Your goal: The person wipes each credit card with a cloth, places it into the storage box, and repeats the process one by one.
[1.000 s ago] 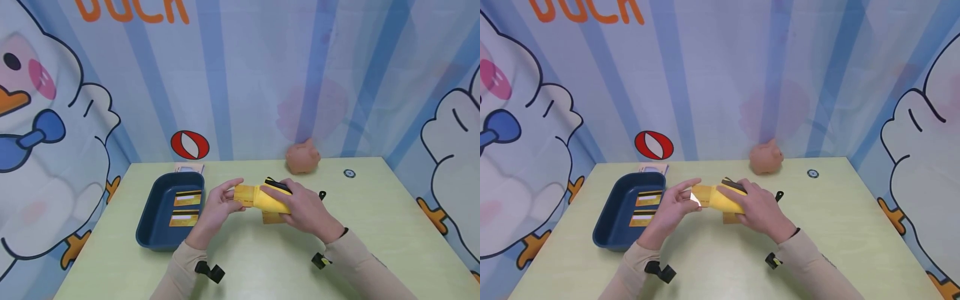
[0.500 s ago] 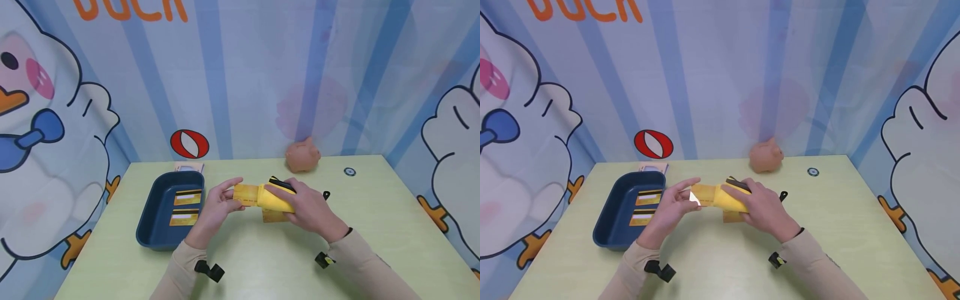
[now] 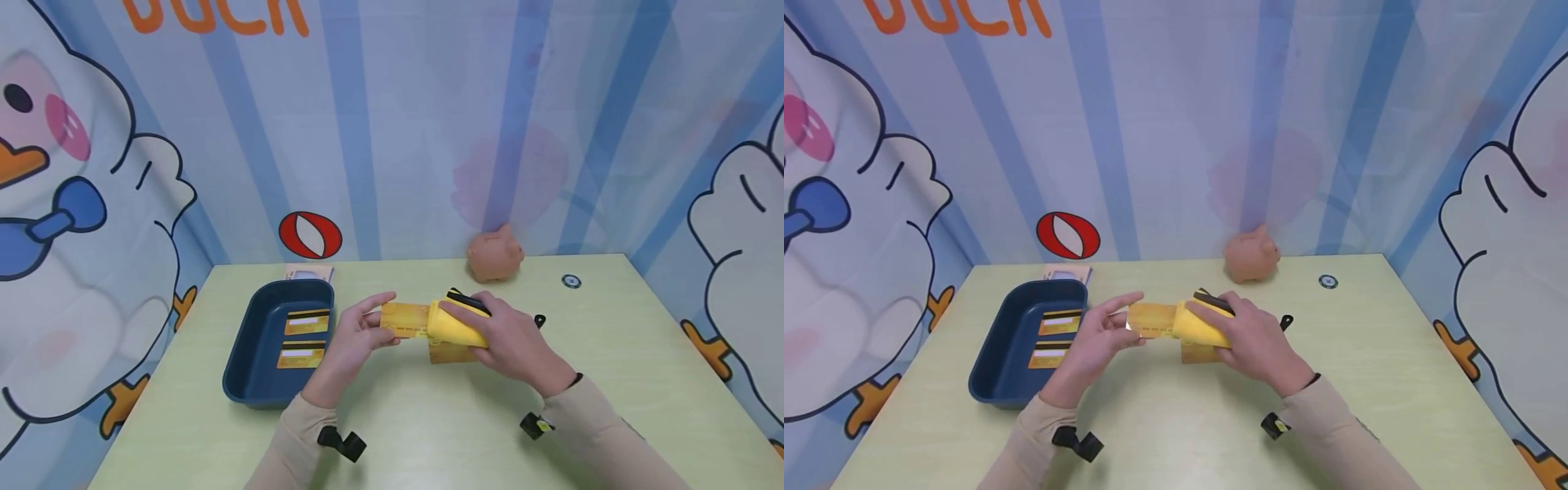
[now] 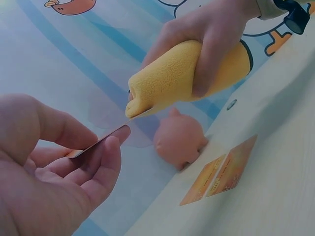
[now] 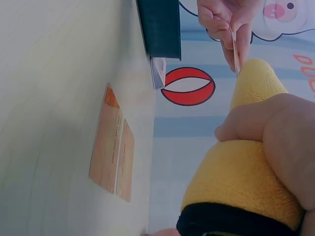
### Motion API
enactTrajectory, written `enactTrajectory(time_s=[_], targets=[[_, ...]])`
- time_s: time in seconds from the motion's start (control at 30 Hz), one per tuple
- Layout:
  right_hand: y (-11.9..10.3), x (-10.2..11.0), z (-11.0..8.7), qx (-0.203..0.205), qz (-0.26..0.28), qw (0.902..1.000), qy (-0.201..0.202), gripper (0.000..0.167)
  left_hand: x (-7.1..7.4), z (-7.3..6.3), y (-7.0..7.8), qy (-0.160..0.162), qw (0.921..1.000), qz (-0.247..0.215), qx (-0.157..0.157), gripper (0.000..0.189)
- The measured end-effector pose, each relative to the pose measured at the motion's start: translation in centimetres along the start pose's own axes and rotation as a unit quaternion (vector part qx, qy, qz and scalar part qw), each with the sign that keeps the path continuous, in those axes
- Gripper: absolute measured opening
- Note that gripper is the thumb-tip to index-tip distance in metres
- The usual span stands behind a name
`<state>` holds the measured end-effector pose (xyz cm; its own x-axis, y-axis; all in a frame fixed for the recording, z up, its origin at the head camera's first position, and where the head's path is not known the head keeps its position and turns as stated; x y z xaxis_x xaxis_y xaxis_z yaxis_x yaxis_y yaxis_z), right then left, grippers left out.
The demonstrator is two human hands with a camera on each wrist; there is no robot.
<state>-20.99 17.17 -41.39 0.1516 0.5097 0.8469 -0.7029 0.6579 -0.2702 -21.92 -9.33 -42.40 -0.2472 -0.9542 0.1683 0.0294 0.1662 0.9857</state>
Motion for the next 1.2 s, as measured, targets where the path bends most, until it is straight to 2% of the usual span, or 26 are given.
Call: enactTrajectory(time_s=[0.17, 0.47, 0.63, 0.83, 1.0, 1.2], targets=[[0.5, -0.1, -0.3, -0.010, 0.008, 0.9999, 0.001, 0.078, 0.0, 0.0, -0.2, 0.002, 1.0000, 0.003, 0.008, 0.064], [0.9, 0.2, -0.4, -0.032, 0.041, 0.9986, 0.009, 0.081, -0.2, 0.3, -0.7, 0.011, 0.9998, 0.017, 0.003, 0.067], [0.8, 0.7, -0.3, -0.024, 0.050, 0.9982, 0.022, 0.079, -0.5, 0.4, -0.8, 0.014, 0.9990, 0.042, -0.002, 0.049], [0.6, 1.1, -0.1, -0.017, 0.051, 0.9981, 0.031, 0.078, -1.0, 0.5, -1.0, 0.034, 0.9968, 0.073, -0.003, 0.035], [0.4, 1.1, 0.2, -0.014, 0.053, 0.9980, 0.031, 0.077, -1.3, 0.7, -1.1, 0.051, 0.9955, 0.080, -0.002, 0.026], [0.2, 1.2, 0.2, -0.010, 0.053, 0.9980, 0.032, 0.076, -1.4, 0.8, -1.1, 0.049, 0.9962, 0.069, -0.019, 0.022]])
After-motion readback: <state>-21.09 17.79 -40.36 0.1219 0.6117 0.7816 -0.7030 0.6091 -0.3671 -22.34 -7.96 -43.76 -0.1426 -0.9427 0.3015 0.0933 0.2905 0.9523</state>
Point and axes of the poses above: each hand's wrist, its own z-axis towards the middle knuckle, its own x-axis out of the back of the hand, y = z × x, the point moved 3 cm from there along z, towards the middle knuckle, and after that the axes turned 13 degrees about z, right-handed, at the moved point
